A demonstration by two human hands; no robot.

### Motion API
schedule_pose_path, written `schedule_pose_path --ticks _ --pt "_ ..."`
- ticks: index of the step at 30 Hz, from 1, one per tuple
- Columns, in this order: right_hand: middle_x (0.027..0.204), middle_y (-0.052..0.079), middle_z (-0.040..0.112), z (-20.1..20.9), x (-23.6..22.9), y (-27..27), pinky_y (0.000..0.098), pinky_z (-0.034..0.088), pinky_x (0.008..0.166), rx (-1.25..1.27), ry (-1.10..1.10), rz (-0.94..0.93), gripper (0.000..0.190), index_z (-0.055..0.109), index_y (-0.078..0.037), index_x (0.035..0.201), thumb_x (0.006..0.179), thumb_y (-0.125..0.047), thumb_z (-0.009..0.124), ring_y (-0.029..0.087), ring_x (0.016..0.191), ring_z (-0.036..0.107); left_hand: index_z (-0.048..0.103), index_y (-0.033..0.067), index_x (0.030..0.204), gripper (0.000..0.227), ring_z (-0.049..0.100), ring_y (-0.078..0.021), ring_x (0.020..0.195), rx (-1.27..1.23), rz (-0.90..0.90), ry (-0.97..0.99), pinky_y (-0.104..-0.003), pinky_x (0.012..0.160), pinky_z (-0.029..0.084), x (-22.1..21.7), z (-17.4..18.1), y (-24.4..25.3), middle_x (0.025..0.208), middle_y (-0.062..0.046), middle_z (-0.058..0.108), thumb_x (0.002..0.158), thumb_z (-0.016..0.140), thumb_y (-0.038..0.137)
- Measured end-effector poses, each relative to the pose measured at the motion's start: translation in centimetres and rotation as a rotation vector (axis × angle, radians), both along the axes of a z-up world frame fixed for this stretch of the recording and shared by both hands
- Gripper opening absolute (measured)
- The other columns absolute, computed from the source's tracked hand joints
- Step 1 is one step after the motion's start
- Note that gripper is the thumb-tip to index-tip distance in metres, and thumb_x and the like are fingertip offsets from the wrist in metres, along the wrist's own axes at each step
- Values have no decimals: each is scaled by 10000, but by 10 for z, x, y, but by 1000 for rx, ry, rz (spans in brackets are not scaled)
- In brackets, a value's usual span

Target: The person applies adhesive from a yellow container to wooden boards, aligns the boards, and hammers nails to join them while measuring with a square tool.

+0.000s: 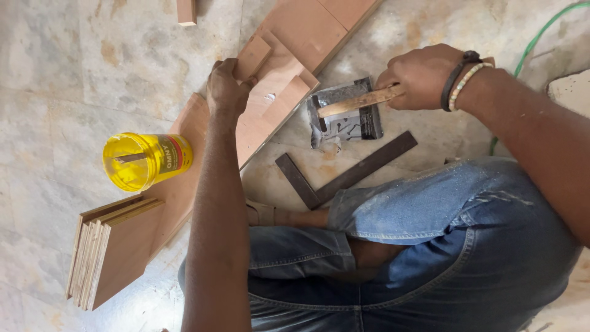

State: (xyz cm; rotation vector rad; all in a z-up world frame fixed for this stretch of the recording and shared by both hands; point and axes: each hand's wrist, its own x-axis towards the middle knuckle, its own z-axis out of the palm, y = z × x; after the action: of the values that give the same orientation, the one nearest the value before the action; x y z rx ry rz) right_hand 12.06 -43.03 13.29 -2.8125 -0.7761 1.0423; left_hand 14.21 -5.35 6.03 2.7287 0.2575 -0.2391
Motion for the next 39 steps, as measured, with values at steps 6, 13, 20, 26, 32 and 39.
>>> schedule_pose_path --ticks 6,13,20,26,32,39 --pt "1076 81 787 -11 1 -32 432 573 898 27 104 -110 466 748 -222 1254 849 -451 735 274 953 740 589 58 1382 602 600 -338 1222 40 -12 -242 -463 1036 478 -18 -9 -9 1337 -143 633 865 846 230" --pt "1034 145 765 -42 3 -80 470 559 860 221 -69 -268 458 776 -172 1210 857 -462 750 334 928 714 625 64 1302 656 542 -336 1199 19 -118 -411 -492 1033 414 -104 -6 -65 1245 -143 627 755 886 315" --pt "986 142 761 -49 4 -93 479 557 857 82 -104 -256 361 798 -163 1139 904 -434 758 344 915 707 656 80 1320 611 536 -312 1227 16 -217 -363 -469 1053 413 -103 -5 -49 1261 -88 640 780 882 257" --pt "946 134 780 -58 3 -96 483 567 856 65 -38 -346 374 790 -169 1170 903 -428 752 327 889 726 675 130 1300 601 550 -294 1215 -7 -115 -313 -448 1057 427 -82 -7 -43 1237 -63 649 755 909 226" --pt "992 119 773 -58 5 -99 475 549 836 75 6 -384 402 782 -183 1206 894 -434 752 307 912 717 640 26 1270 648 601 -338 1096 68 -81 -587 -478 939 487 -120 -23 -82 1200 -189 641 734 868 309" --pt "998 131 794 -60 6 -98 462 578 779 87 14 -378 444 771 -181 1252 875 -415 769 280 853 717 758 136 1012 156 708 -261 838 -74 -332 -319 -411 713 581 -174 -51 -130 906 -82 707 881 677 164"
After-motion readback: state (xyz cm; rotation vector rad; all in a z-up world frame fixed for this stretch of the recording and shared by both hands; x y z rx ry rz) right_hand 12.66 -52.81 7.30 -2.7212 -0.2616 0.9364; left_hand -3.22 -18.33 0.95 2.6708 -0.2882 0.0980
